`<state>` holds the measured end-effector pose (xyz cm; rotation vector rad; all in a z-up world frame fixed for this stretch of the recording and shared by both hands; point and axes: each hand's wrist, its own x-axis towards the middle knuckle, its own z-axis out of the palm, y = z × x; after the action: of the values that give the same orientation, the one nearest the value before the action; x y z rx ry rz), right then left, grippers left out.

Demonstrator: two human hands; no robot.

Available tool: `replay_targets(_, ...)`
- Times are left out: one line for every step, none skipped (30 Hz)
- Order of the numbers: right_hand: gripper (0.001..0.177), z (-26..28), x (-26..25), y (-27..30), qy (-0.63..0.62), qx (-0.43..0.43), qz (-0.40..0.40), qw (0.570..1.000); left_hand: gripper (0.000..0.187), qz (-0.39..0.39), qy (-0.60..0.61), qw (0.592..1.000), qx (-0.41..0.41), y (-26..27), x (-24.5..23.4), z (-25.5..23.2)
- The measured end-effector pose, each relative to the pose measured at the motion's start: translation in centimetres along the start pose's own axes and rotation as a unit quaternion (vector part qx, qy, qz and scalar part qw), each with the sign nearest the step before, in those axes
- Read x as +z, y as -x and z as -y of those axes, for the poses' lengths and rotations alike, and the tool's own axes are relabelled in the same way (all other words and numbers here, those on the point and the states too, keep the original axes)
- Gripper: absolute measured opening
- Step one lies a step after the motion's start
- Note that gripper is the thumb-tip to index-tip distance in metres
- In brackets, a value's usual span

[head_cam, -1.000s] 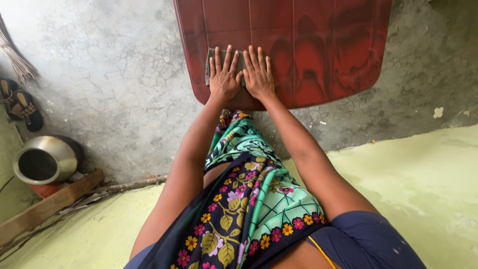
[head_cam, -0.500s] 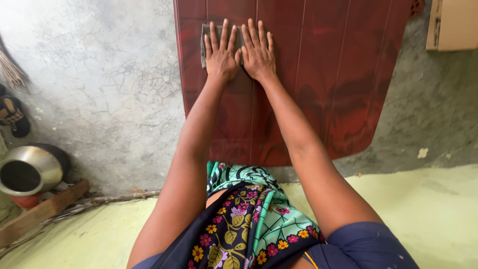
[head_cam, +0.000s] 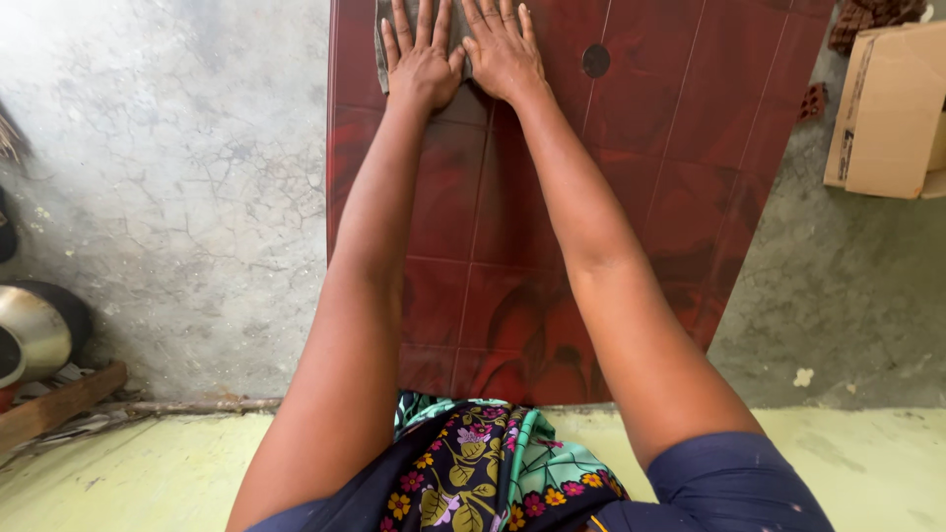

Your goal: The person is sanding the surface of a reddish-brown table using a piece of sandpaper. She moves the sandpaper back and forth across the table's surface, covering different areas systematically.

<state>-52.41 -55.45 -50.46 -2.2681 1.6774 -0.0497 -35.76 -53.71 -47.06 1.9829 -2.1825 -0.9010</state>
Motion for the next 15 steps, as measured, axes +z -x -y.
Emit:
replay_targets(0.058, -0.3, -0.1, -0.3, -0.009, 0.015, 0.003, 1.000, 0.074, 0.017, 0.013, 1.000, -0.001, -0.4, -0.3, -0.2)
replay_targets(0.057, -0.6, 0.1, -0.6, -0.018, 0.030, 0.007, 0.999, 0.068, 0.010, 0.018, 1.000, -0.003, -0.9, -0.5, -0.4)
replay_targets(0.057, -0.7, 0.4, -1.0, -0.027, 0.043, 0.010, 0.999, 0.064, 0.003, 0.024, 1.000, -0.006, -1.3, -0.7, -0.2)
replay_targets(0.053, -0.8, 0.9, -1.2, -0.024, 0.038, -0.030, 0.999, 0.059, -0.005, 0.029, 1.000, -0.009, -1.5, -0.6, 0.1)
replay_targets(0.049, -0.7, 1.5, -1.4, -0.023, 0.034, -0.071, 0.997, 0.057, -0.030, -0.002, 1.000, -0.006, -1.5, -0.3, 0.4)
replay_targets(0.046, -0.6, 1.8, -1.5, -0.023, 0.030, -0.113, 0.993, 0.055, -0.054, -0.034, 0.998, -0.002, -1.5, 0.1, 0.7)
replay_targets(0.048, -0.4, 2.1, -1.0, -0.016, 0.012, -0.117, 0.993, 0.054, -0.076, -0.065, 0.995, 0.004, -1.3, 0.7, 0.8)
replay_targets(0.052, 0.2, 2.5, 0.0, -0.009, -0.005, -0.121, 0.993, 0.055, -0.097, -0.062, 0.993, 0.019, -0.7, 1.3, 1.1)
replay_targets(0.055, 1.0, 2.7, 1.1, -0.001, -0.023, -0.125, 0.992, 0.056, -0.119, -0.057, 0.991, 0.033, 0.4, 1.9, 1.7)
replay_targets(0.056, 1.6, 2.6, 2.1, 0.006, -0.022, -0.124, 0.992, 0.057, -0.141, -0.051, 0.987, 0.048, 1.3, 2.3, 2.3)
replay_targets(0.056, 2.0, 2.5, 3.2, 0.013, -0.019, -0.122, 0.992, 0.058, -0.138, -0.054, 0.988, 0.054, 1.7, 2.5, 2.5)
replay_targets(0.057, 2.2, 2.3, 3.9, 0.020, -0.016, -0.120, 0.992, 0.058, -0.134, -0.056, 0.988, 0.059, 2.2, 2.5, 2.7)
replay_targets(0.058, 2.4, 2.4, 5.1, 0.027, -0.023, -0.120, 0.992, 0.059, -0.126, -0.058, 0.988, 0.064, 3.2, 3.0, 2.7)
replay_targets(0.058, 2.7, 2.6, 6.5, 0.034, -0.031, -0.120, 0.992, 0.060, -0.114, -0.064, 0.990, 0.058, 4.8, 3.7, 2.6)
replay_targets(0.059, 3.1, 2.4, 6.9, 0.043, -0.042, -0.130, 0.990, 0.061, -0.112, -0.072, 0.990, 0.055, 5.8, 3.7, 2.6)
